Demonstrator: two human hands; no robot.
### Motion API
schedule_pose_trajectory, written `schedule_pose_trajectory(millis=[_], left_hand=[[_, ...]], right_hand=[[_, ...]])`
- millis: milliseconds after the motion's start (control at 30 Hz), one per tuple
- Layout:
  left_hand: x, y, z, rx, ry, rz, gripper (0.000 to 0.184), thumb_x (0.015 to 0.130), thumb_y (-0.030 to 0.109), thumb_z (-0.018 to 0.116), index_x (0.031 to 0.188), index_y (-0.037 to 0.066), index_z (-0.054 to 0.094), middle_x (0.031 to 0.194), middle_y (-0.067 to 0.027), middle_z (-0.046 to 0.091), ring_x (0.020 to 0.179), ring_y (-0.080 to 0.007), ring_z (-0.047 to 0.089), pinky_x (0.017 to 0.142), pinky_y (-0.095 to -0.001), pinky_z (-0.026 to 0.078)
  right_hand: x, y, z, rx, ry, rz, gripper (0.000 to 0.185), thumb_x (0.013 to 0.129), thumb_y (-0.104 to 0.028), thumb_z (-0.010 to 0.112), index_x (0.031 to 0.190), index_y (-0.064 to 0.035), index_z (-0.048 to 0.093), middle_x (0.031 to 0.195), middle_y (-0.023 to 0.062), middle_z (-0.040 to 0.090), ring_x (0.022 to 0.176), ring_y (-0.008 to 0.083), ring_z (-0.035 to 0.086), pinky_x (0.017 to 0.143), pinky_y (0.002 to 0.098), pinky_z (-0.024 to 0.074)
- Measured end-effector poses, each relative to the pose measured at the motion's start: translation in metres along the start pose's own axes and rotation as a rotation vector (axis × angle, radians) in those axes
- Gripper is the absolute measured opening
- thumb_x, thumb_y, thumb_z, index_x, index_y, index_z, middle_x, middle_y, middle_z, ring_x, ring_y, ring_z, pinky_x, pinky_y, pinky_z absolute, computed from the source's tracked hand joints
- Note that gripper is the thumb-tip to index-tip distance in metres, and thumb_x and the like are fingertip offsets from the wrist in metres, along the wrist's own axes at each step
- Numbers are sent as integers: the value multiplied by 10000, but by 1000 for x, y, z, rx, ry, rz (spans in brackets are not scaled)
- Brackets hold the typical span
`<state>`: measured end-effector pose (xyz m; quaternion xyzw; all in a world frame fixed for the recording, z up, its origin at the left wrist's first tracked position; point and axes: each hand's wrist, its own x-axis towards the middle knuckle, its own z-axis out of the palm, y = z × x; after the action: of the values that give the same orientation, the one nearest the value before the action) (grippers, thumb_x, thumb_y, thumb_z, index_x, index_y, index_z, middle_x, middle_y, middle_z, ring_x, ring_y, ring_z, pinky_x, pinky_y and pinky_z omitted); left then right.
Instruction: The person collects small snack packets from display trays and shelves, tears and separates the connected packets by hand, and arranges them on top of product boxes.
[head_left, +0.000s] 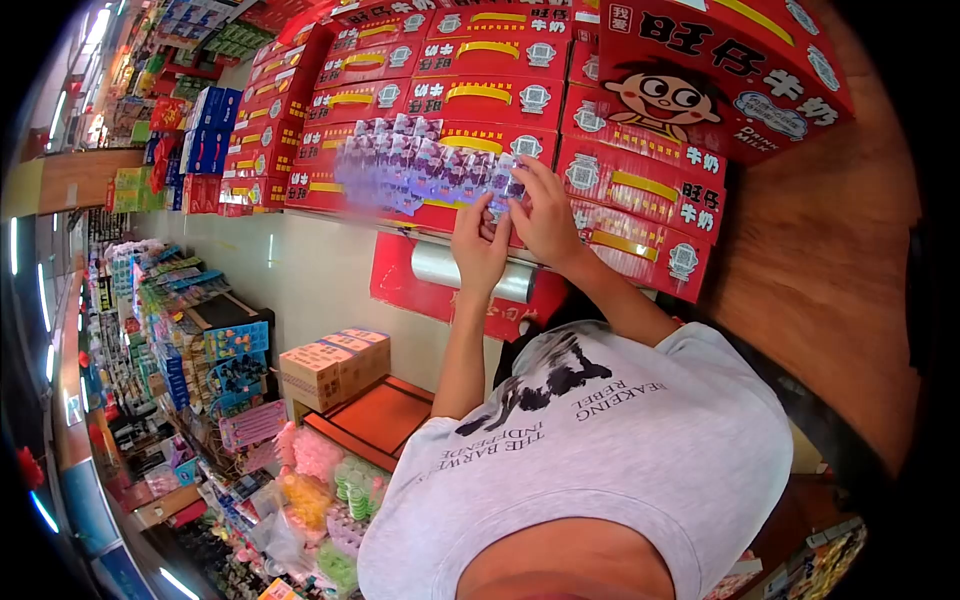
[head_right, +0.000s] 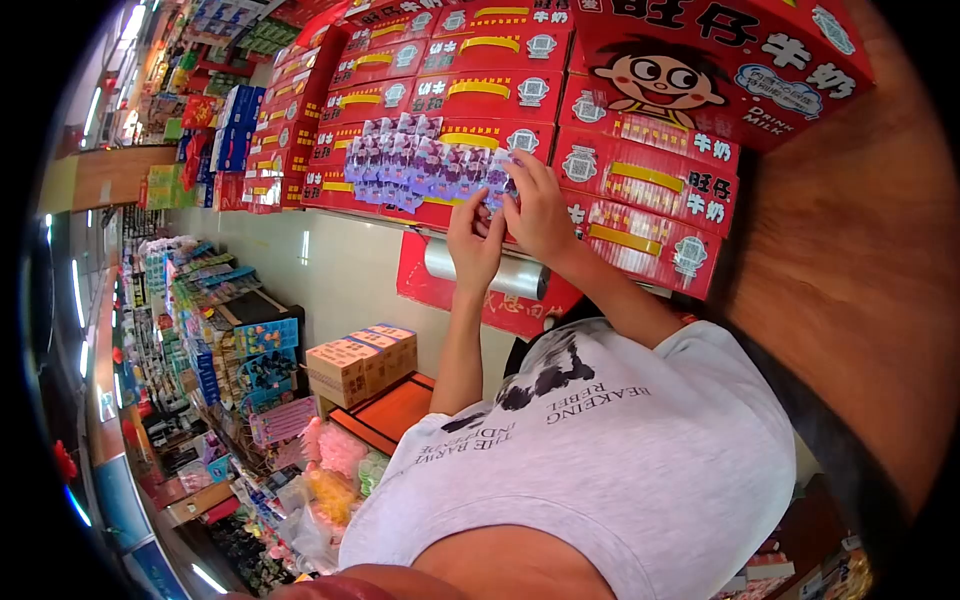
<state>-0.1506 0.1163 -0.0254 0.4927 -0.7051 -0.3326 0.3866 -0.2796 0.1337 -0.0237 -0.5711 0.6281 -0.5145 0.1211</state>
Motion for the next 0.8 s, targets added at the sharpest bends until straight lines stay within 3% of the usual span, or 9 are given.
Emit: schedule_pose_trajectory(millis=[100, 167, 300, 333, 467, 533, 667, 700, 800], left_hand=[[-7, -1, -2, 9, -13, 65, 401, 791, 61, 683, 1168, 24, 552, 934, -78, 496, 645, -117, 480, 585, -241, 437], [-20, -1, -5, 37, 5, 159, 438, 793, 65, 679, 1198, 23, 519, 992, -102, 488, 701, -154, 502, 641, -276, 454], [-77, 5, -32, 161, 6, 292, 509, 805, 85, 662, 1258, 16, 440, 1141, -160, 452, 883, -242, 534, 779, -353, 467], [-103, 9, -43, -72, -92, -11, 481, 820, 106, 651, 1243, 5, 444, 1167, -171, 451, 933, -257, 546, 775, -334, 472], [-209, -34, -86, 75, 32, -56, 446, 830, 156, 659, 1207, 4, 477, 1165, -157, 473, 925, -217, 554, 769, -309, 476], [-268, -60, -103, -123, 138, -369, 428, 847, 179, 645, 1203, 4, 485, 1141, -150, 499, 865, -198, 573, 734, -305, 489], [-361, -79, -132, -74, 380, -505, 348, 857, 148, 618, 1144, -19, 514, 1033, -148, 550, 869, -221, 599, 716, -307, 505], [-381, -82, -135, -81, 441, -542, 348, 857, 148, 618, 1144, -19, 514, 1033, -148, 550, 869, -221, 599, 716, -307, 505], [-426, -74, -145, -149, 555, -650, 340, 859, 129, 602, 1145, -22, 497, 1035, -165, 550, 881, -238, 598, 722, -334, 503]], right_hand=[[-1, 1, 3, 62, -9, 32, 388, 742, -11, 641, 1119, 16, 555, 1255, 156, 508, 939, 265, 581, 750, 311, 491], [0, 2, 3, 198, -30, 99, 363, 728, -1, 622, 1080, 42, 548, 1194, 193, 535, 1087, 361, 521, 914, 381, 437], [-1, 4, 9, 184, 26, 70, 318, 721, -4, 625, 1031, 35, 566, 1126, 191, 579, 1050, 338, 563, 900, 364, 452], [-1, 6, 11, 156, 41, 44, 307, 724, -10, 625, 1023, 33, 571, 1109, 191, 586, 1040, 335, 569, 897, 364, 453], [-16, -6, 13, 55, 140, -66, 231, 754, -30, 604, 980, 19, 592, 1001, 185, 604, 941, 332, 588, 838, 376, 465], [-43, -29, 20, 41, 130, -128, 211, 759, -30, 600, 965, 16, 595, 966, 183, 603, 907, 332, 590, 812, 380, 469], [-150, -84, 66, 186, -288, -135, 184, 774, -58, 594, 944, 10, 588, 871, 175, 593, 779, 290, 589, 719, 343, 477], [-189, -93, 86, 182, -496, -44, 221, 775, -89, 603, 969, 14, 586, 873, 183, 595, 785, 285, 594, 720, 348, 476], [-283, -147, 114, 173, -1249, -382, 320, 771, -165, 611, 1026, 19, 554, 974, 212, 598, 911, 352, 589, 793, 424, 467]])
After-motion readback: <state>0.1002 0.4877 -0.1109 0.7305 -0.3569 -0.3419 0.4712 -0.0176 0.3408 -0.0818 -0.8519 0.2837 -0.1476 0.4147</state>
